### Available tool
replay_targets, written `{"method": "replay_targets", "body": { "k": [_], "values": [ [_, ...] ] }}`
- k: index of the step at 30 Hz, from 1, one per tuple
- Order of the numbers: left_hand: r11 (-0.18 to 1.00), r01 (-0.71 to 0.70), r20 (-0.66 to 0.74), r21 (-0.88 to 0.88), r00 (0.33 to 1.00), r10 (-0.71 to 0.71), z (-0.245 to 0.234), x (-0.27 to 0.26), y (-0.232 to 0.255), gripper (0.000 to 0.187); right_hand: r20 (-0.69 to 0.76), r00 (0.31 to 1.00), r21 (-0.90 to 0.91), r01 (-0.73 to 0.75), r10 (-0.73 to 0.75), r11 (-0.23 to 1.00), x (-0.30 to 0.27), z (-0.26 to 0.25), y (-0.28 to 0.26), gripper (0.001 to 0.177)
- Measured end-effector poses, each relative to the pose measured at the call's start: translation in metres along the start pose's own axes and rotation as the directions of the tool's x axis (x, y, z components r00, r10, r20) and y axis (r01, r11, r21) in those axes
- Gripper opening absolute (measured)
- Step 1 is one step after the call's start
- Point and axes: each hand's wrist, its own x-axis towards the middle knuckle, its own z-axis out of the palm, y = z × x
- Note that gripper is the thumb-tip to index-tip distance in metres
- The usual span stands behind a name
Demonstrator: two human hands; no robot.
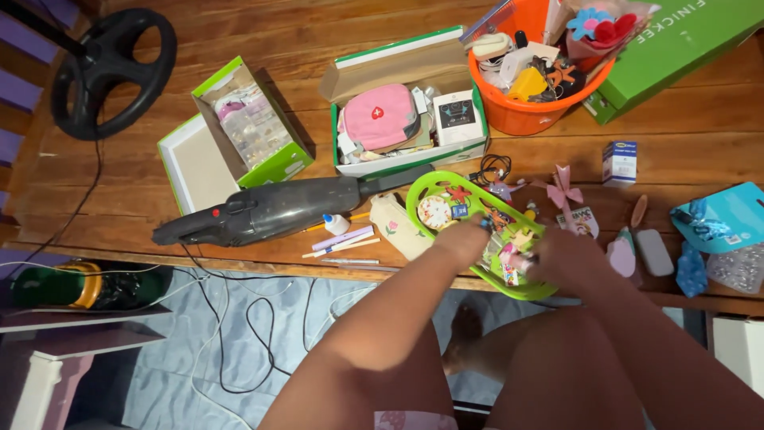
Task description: Organizing small items like pens, toys, and crafts into containers and boxes on a wooden table.
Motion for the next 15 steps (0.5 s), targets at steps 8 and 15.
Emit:
{"method": "replay_targets", "body": {
  "k": [8, 15],
  "values": [
    [0.999, -0.038, 0.081, -0.021, 0.996, 0.04, -0.071, -0.006, 0.02, 0.044, -0.124, 0.992, -0.122, -0.013, -0.002, 0.992, 0.009, 0.007, -0.012, 0.041],
    [0.65, -0.362, -0.533, -0.668, 0.843, -0.078, -0.042, 0.016, -0.076, 0.025, -0.276, 0.953, 0.128, -0.09, 0.123, 0.988, 0.02, 0.01, -0.005, 0.039]
  ]
}}
